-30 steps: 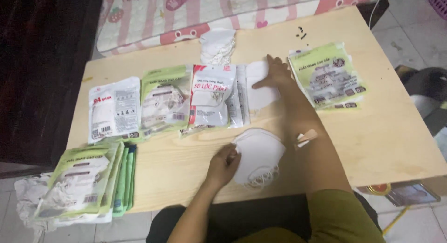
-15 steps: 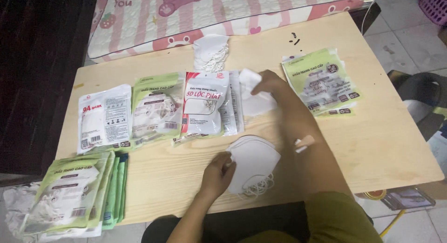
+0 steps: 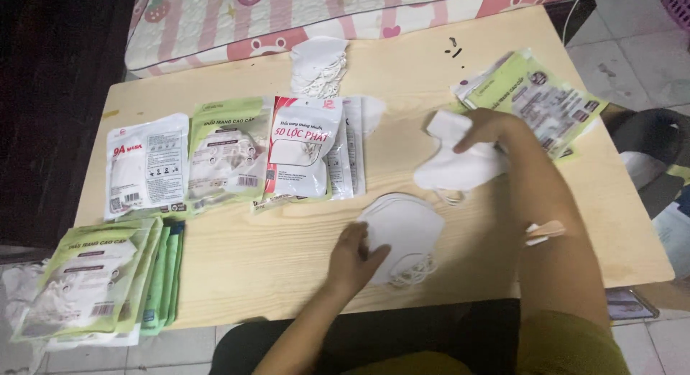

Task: Packaging face masks into individual plastic bags at a workstation

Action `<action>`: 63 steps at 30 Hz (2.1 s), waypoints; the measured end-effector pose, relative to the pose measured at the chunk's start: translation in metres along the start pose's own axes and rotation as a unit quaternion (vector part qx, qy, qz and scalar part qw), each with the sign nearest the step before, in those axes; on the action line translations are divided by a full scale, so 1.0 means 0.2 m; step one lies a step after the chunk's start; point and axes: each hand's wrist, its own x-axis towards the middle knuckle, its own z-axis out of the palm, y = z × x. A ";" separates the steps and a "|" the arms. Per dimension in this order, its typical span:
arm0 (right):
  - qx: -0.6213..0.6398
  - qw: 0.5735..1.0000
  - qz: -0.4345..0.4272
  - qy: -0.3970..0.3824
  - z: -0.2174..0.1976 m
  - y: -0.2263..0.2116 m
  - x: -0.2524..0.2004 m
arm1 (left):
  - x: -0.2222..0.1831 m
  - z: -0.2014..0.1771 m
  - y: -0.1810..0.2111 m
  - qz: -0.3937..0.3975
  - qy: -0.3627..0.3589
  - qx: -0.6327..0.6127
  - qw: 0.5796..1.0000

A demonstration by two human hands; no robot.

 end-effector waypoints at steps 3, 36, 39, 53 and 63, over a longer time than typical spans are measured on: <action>-0.068 0.996 0.009 -0.049 -0.09 0.02 -0.11 | 0.04 0.12 0.03 -0.039 -0.004 0.003 0.999; -0.201 0.976 -0.036 0.080 0.27 -0.55 0.59 | 0.00 0.02 -0.05 0.115 0.187 0.007 0.976; -0.088 0.991 -0.026 -0.095 -0.14 -0.56 0.06 | 0.00 0.02 -0.10 0.047 0.165 -0.013 0.985; 0.392 0.917 0.010 0.073 0.23 -1.16 0.62 | 0.03 -0.05 -0.02 0.029 0.104 -0.035 0.994; 0.300 0.940 0.065 0.152 0.42 -1.33 1.05 | 0.07 -0.25 0.10 0.113 0.003 -0.085 0.990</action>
